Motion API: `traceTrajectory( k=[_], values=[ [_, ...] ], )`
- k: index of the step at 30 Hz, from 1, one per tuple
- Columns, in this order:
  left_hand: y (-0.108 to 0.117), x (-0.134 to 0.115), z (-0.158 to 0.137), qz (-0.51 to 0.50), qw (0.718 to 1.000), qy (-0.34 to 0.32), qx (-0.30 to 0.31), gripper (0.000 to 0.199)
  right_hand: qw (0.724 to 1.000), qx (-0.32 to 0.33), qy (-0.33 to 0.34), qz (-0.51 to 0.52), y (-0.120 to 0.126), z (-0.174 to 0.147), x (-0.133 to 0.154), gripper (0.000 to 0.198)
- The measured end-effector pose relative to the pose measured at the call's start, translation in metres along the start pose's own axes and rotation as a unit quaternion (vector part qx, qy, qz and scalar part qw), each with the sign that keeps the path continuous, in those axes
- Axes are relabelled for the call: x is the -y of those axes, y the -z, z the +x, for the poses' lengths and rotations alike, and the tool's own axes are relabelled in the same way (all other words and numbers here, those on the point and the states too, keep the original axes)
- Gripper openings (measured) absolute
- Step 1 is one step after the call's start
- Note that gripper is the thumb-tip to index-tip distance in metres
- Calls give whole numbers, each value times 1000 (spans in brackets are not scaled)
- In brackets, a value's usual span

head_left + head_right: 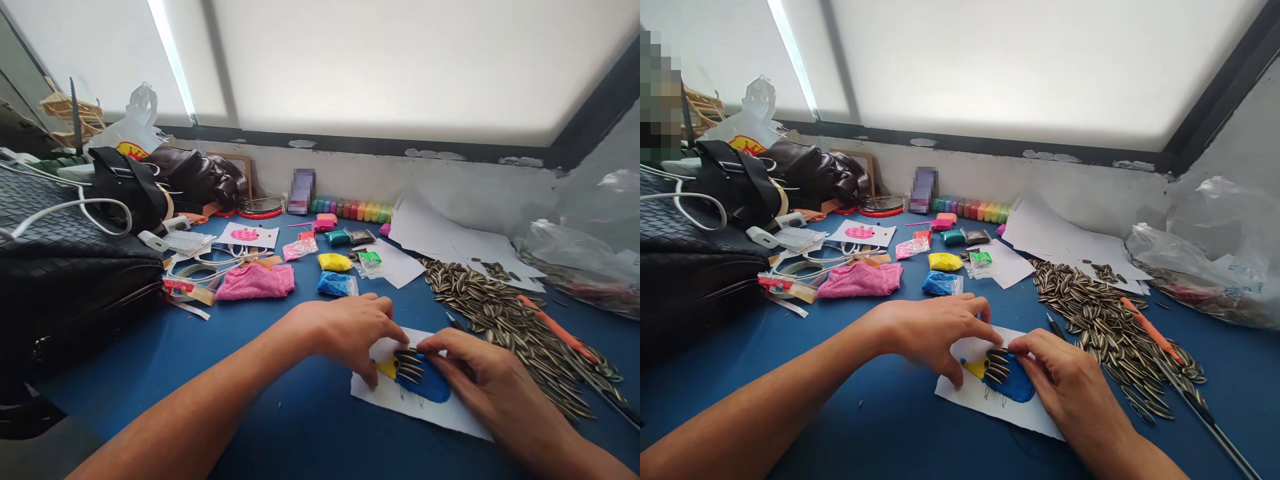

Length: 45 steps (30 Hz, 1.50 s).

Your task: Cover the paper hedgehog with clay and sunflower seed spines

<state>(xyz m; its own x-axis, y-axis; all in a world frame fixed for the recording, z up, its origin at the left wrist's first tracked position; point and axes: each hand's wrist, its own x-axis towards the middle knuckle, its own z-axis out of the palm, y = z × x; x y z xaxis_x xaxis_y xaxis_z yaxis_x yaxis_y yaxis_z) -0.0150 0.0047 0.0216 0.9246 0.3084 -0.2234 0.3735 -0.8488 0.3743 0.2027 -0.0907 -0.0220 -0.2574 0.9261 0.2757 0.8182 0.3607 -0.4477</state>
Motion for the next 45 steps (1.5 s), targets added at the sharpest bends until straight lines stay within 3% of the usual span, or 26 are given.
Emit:
traceTrajectory(
  k=[4, 10, 14, 19, 24, 35, 45],
  values=[
    [0, 0, 0, 6, 1000, -5, 2, 66, 1000, -1, 27, -13, 6, 4, -1, 25],
    [3, 0, -1, 2, 1000, -4, 1, 57, 980, -107, -5, -170, 21, 9, -37, 31],
    [5, 0, -1, 7, 1000, -5, 12, 57, 969, -93, -24, -229, 27, 13, -61, 40],
    [6, -1, -1, 5, 1000, -3, 11, 58, 959, -68, -1, -276, 27, 22, -67, 49],
    [4, 0, 0, 3, 1000, -4, 7, 58, 959, -57, 14, -276, 23, 26, -71, 56],
    [4, 2, 0, -1, 1000, -6, 4, 57, 967, -52, 19, -247, 25, 30, -72, 51],
    [2, 2, 0, 0, 1000, -7, 5, 55, 976, -91, -23, -199, 36, 28, -55, 27]
  ],
)
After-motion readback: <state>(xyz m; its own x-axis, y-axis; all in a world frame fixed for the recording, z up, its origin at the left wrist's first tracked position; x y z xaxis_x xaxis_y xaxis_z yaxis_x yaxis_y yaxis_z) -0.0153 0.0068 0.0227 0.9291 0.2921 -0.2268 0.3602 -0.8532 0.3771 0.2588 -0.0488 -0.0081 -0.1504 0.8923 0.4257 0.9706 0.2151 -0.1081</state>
